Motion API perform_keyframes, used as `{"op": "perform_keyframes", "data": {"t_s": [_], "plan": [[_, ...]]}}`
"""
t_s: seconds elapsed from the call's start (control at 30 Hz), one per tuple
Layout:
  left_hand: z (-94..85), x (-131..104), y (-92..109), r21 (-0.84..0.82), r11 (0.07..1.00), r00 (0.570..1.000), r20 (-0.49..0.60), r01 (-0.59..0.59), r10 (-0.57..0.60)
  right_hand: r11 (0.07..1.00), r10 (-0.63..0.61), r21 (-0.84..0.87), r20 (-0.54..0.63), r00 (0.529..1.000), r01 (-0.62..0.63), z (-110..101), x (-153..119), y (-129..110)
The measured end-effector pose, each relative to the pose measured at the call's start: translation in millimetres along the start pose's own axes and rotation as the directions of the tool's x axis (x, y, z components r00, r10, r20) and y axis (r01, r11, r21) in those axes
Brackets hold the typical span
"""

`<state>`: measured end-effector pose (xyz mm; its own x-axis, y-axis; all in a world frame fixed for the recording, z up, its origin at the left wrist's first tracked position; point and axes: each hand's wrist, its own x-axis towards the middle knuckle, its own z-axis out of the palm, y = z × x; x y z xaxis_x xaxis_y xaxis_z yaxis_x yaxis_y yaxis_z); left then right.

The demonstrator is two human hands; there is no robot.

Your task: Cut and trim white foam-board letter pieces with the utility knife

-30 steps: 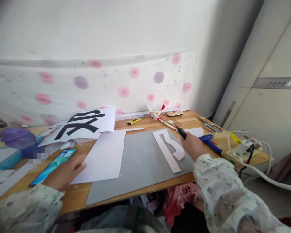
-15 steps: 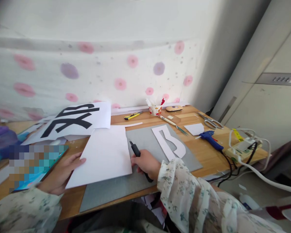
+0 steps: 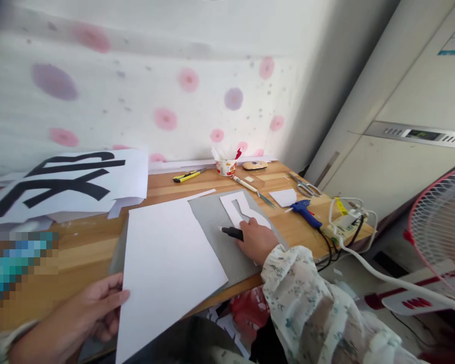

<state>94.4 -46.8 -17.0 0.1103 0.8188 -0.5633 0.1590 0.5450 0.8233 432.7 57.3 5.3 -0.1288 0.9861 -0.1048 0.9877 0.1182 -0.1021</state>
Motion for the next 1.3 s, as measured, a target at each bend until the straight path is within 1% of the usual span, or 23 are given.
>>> {"op": "perform_keyframes", "data": {"t_s": [0.1, 0.17, 0.23, 0.27, 0.3, 0.33, 0.37, 0.43, 0.47, 0.5, 0.57, 0.63, 0.67, 0.73, 0.77, 0.8, 0.83, 0.93, 1.03, 1.07, 1.13, 1.17, 1.3], "plan": [[5.2, 4.6, 2.8, 0.138, 0.989, 0.996, 0.060, 0.059, -0.067, 0.999, 0.009, -0.033, -0.009, 1.000, -0.009, 2.7, 3.4, 3.8], [5.4, 7.9, 7.9, 0.225, 0.972, 0.993, 0.078, 0.069, -0.089, 0.999, 0.015, -0.035, -0.019, 1.000, -0.016, 2.1, 5.1, 9.5], [0.7, 10.3, 16.5, 0.351, 0.936, 0.998, 0.053, 0.012, -0.033, 1.000, 0.013, -0.023, -0.032, 0.999, -0.013, 0.3, 5.1, 15.1], [-3.0, 11.0, 22.3, 0.440, 0.896, 0.999, 0.030, -0.050, 0.041, 1.000, 0.008, -0.018, -0.038, 0.999, -0.008, -0.9, 4.5, 17.1], [-7.2, 11.6, 28.9, 0.548, 0.826, 0.989, 0.015, -0.130, 0.146, 1.000, -0.005, -0.004, -0.052, 0.999, 0.005, -2.4, 3.4, 18.3], [-11.1, 12.3, 36.2, 0.655, 0.725, 0.965, 0.023, -0.212, 0.261, 0.999, -0.027, 0.026, -0.080, 0.996, 0.029, -3.9, 2.0, 18.7], [-14.1, 13.6, 43.7, 0.732, 0.615, 0.928, 0.062, -0.293, 0.368, 0.994, -0.057, 0.083, -0.128, 0.990, 0.068, -5.6, 0.3, 18.1], [-16.2, 19.1, 57.2, 0.810, 0.444, 0.858, 0.132, -0.383, 0.497, 0.949, -0.087, 0.276, -0.233, 0.969, 0.152, -8.8, -3.6, 14.5], [-14.6, 23.4, 62.2, 0.828, 0.375, 0.827, 0.174, -0.417, 0.535, 0.899, -0.086, 0.398, -0.249, 0.965, 0.183, -10.1, -5.7, 11.6], [-11.3, 28.5, 65.3, 0.834, 0.313, 0.792, 0.216, -0.453, 0.571, 0.831, -0.080, 0.523, -0.226, 0.971, 0.190, -11.0, -7.9, 8.2], [0.2, 37.9, 65.1, 0.824, 0.224, 0.737, 0.301, -0.520, 0.605, 0.670, -0.088, 0.733, -0.081, 0.993, 0.119, -11.4, -12.2, 0.6], [16.8, 40.8, 57.0, 0.786, 0.153, 0.695, 0.416, -0.599, 0.586, 0.515, -0.126, 0.857, 0.071, 0.990, 0.004, -9.4, -16.0, -7.2], [26.0, 38.6, 50.7, 0.745, 0.114, 0.668, 0.505, -0.657, 0.546, 0.469, -0.126, 0.882, 0.124, 0.984, -0.051, -7.7, -17.5, -10.8], [43.6, 27.7, 36.3, 0.650, 0.041, 0.590, 0.660, -0.759, 0.465, 0.451, -0.093, 0.882, 0.199, 0.976, -0.137, -3.3, -19.5, -16.7], [51.0, 20.6, 29.3, 0.577, 0.002, 0.527, 0.744, -0.817, 0.410, 0.458, -0.070, 0.874, 0.219, 0.973, -0.164, -1.0, -20.1, -18.8], [57.1, 13.9, 22.8, 0.536, -0.023, 0.487, 0.783, -0.844, 0.388, 0.464, -0.050, 0.867, 0.229, 0.972, -0.181, 1.2, -20.3, -20.4], [61.7, 8.3, 17.3, 0.541, -0.056, 0.474, 0.779, -0.839, 0.410, 0.458, -0.039, 0.869, 0.229, 0.973, -0.186, 3.3, -20.2, -21.4], [67.0, 1.9, 7.6, 0.571, -0.179, 0.409, 0.741, -0.801, 0.533, 0.420, -0.029, 0.892, 0.200, 0.979, -0.169, 8.0, -18.5, -21.0], [65.1, 4.7, 6.8, 0.556, -0.247, 0.312, 0.720, -0.793, 0.620, 0.465, 0.000, 0.873, 0.166, 0.986, -0.147, 10.7, -17.4, -18.3], [64.2, 5.1, 7.8, 0.547, -0.252, 0.291, 0.716, -0.798, 0.634, 0.491, 0.004, 0.860, 0.157, 0.988, -0.139, 11.2, -17.8, -17.6], [63.2, 3.8, 11.0, 0.532, -0.251, 0.272, 0.717, -0.809, 0.642, 0.517, -0.001, 0.846, 0.155, 0.988, -0.132, 11.9, -19.9, -17.9], [62.9, 2.1, 12.9, 0.528, -0.243, 0.274, 0.717, -0.814, 0.640, 0.508, -0.012, 0.850, 0.168, 0.986, -0.139, 12.1, -21.5, -19.0], [60.8, -2.9, 19.9, 0.531, -0.191, 0.318, 0.717, -0.826, 0.620, 0.394, -0.098, 0.900, 0.243, 0.965, -0.187, 12.8, -28.4, -29.8]]}}
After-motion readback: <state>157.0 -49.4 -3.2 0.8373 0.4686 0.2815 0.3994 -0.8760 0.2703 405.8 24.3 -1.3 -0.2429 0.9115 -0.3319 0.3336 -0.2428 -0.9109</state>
